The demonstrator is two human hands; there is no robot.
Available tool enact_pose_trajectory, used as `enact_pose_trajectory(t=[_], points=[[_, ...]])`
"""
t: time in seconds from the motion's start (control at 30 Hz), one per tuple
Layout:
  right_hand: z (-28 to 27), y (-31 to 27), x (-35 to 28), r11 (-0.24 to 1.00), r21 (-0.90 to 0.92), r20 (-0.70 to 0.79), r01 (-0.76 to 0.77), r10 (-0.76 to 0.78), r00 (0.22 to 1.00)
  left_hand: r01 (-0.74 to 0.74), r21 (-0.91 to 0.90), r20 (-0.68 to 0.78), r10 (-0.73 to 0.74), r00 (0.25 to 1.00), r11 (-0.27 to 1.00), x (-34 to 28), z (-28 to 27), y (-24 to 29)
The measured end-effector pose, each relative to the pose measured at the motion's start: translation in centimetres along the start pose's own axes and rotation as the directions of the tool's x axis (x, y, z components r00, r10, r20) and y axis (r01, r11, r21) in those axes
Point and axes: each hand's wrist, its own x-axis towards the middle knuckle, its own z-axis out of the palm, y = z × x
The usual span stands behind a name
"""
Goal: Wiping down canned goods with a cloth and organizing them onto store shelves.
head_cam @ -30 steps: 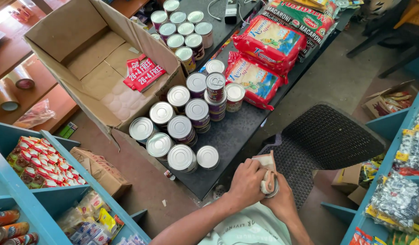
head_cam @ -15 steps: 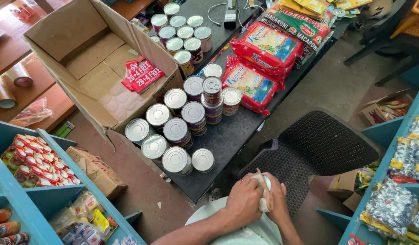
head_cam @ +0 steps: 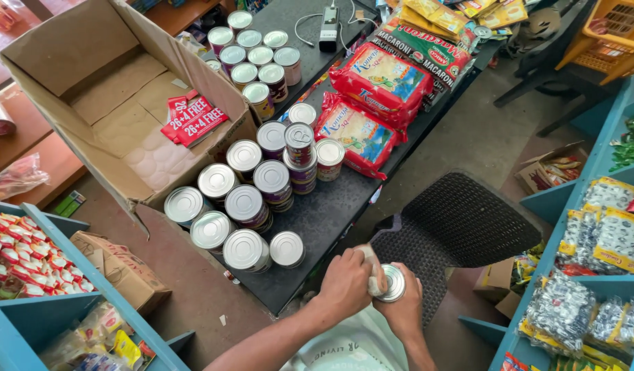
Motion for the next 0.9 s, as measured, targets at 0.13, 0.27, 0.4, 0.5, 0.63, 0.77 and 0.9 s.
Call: enact_pose_trajectory(t=[0.13,0.27,0.4,0.5,0.63,0.77,0.9], points=[[0.1,0.9,-0.1,0.993,-0.105,-0.006,0.045,-0.046,0.999,-0.058,-0.009,0.139,0.059,0.989,0.998,-1.5,0.0,1.3],[-0.1,-0.5,-0.9,0.987,-0.029,0.101,0.158,-0.154,0.983,-0.112,-0.181,0.141,0.139,0.980,0.977,-1.5,-0.7,3.2],[-0.1,-2.2,-0.6,0.964,-0.069,0.090,0.256,-0.250,0.964,-0.123,-0.119,0.035,0.128,0.991,0.985,0.5,-1.2,2.8],[-0.3,-3.2,0.0,0.996,-0.036,0.112,0.079,-0.074,0.991,-0.089,-0.078,0.011,0.090,0.996,0.993,1.6,-0.9,1.3],[-1.1,-2.5,0.5,1.000,0.028,0.001,-0.004,0.004,1.000,0.049,-0.182,0.017,-0.047,0.999,0.982,1.1,-0.3,-0.7],[-1.9,-1.7,1.0,0.996,0.086,-0.035,-0.012,0.015,0.999,0.031,-0.358,-0.199,-0.109,0.974,0.933,1.5,-4.7,0.6],[-0.9,0.1,1.2,0.975,0.138,0.013,-0.176,0.176,0.984,-0.233,-0.480,-0.316,0.081,0.945,0.846,0.1,-6.8,3.0]])
